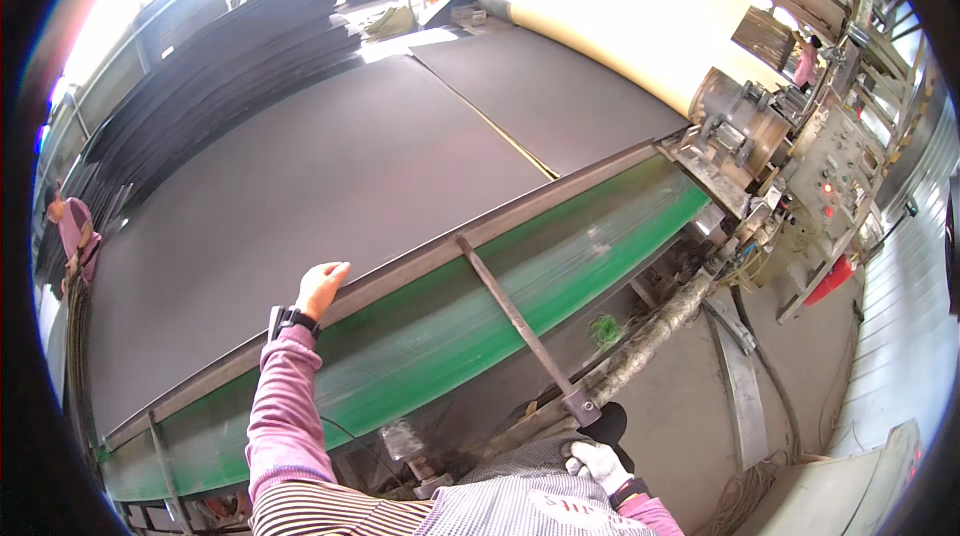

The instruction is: Monitoring and aligning black sheet material on a conveyor belt as it comes off a large roller in an industrial factory setting.

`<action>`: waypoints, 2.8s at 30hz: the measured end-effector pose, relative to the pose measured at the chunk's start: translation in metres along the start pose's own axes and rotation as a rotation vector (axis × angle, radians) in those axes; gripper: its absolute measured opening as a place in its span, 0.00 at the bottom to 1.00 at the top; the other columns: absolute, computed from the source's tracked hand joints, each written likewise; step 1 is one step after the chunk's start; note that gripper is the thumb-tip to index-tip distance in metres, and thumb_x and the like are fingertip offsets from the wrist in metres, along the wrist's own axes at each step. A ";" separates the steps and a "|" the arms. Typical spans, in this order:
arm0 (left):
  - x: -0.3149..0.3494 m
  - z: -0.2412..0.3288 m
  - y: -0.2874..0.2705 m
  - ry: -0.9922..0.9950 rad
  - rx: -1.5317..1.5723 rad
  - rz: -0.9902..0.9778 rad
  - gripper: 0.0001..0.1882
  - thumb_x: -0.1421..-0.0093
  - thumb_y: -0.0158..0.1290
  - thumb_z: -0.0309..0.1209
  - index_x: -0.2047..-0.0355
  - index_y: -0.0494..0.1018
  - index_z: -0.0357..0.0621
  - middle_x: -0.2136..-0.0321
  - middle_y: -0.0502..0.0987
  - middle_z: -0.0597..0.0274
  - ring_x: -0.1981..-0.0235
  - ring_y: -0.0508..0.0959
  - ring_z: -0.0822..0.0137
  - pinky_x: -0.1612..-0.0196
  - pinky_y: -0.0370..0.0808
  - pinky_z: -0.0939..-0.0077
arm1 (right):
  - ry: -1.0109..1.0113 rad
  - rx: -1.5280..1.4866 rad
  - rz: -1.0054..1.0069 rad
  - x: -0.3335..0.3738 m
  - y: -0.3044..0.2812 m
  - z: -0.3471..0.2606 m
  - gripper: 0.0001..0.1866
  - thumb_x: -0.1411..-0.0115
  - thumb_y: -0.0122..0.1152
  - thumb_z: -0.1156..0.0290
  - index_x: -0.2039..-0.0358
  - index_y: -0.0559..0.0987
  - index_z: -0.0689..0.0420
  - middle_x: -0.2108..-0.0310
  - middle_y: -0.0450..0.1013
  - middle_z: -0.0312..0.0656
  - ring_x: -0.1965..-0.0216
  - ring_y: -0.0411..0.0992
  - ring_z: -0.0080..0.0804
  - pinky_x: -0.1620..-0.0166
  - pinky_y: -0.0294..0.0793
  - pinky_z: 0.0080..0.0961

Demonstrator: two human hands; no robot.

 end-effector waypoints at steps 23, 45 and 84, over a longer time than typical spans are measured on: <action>0.050 -0.004 -0.012 0.106 -0.491 0.320 0.21 0.48 0.52 0.45 0.82 0.73 0.36 0.76 0.72 0.50 0.66 0.72 0.52 0.61 0.68 0.62 | -0.004 0.109 -0.062 -0.001 -0.003 0.000 0.18 0.41 0.50 0.59 0.57 0.77 0.56 0.72 0.75 0.34 0.74 0.71 0.19 0.73 0.67 0.15; -0.071 0.128 0.121 0.727 -0.349 -0.124 0.19 0.40 0.41 0.37 0.51 0.68 0.44 0.51 0.69 0.46 0.47 0.66 0.46 0.45 0.64 0.64 | -0.039 0.138 -0.013 0.012 0.006 -0.013 0.18 0.42 0.53 0.59 0.59 0.77 0.59 0.72 0.76 0.37 0.75 0.72 0.21 0.72 0.67 0.17; -0.026 0.012 0.083 0.341 -0.954 0.286 0.19 0.38 0.40 0.45 0.66 0.75 0.47 0.80 0.74 0.55 0.76 0.75 0.58 0.77 0.73 0.65 | -0.037 -0.007 -0.041 0.004 0.002 0.000 0.14 0.42 0.53 0.62 0.64 0.79 0.57 0.79 0.73 0.33 0.82 0.63 0.15 0.79 0.60 0.12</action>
Point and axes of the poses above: each hand's wrist, its own x-axis away from the middle knuckle, its own y-axis out of the palm, z = x × y, the point moved 5 cm from there along -x, towards the middle knuckle
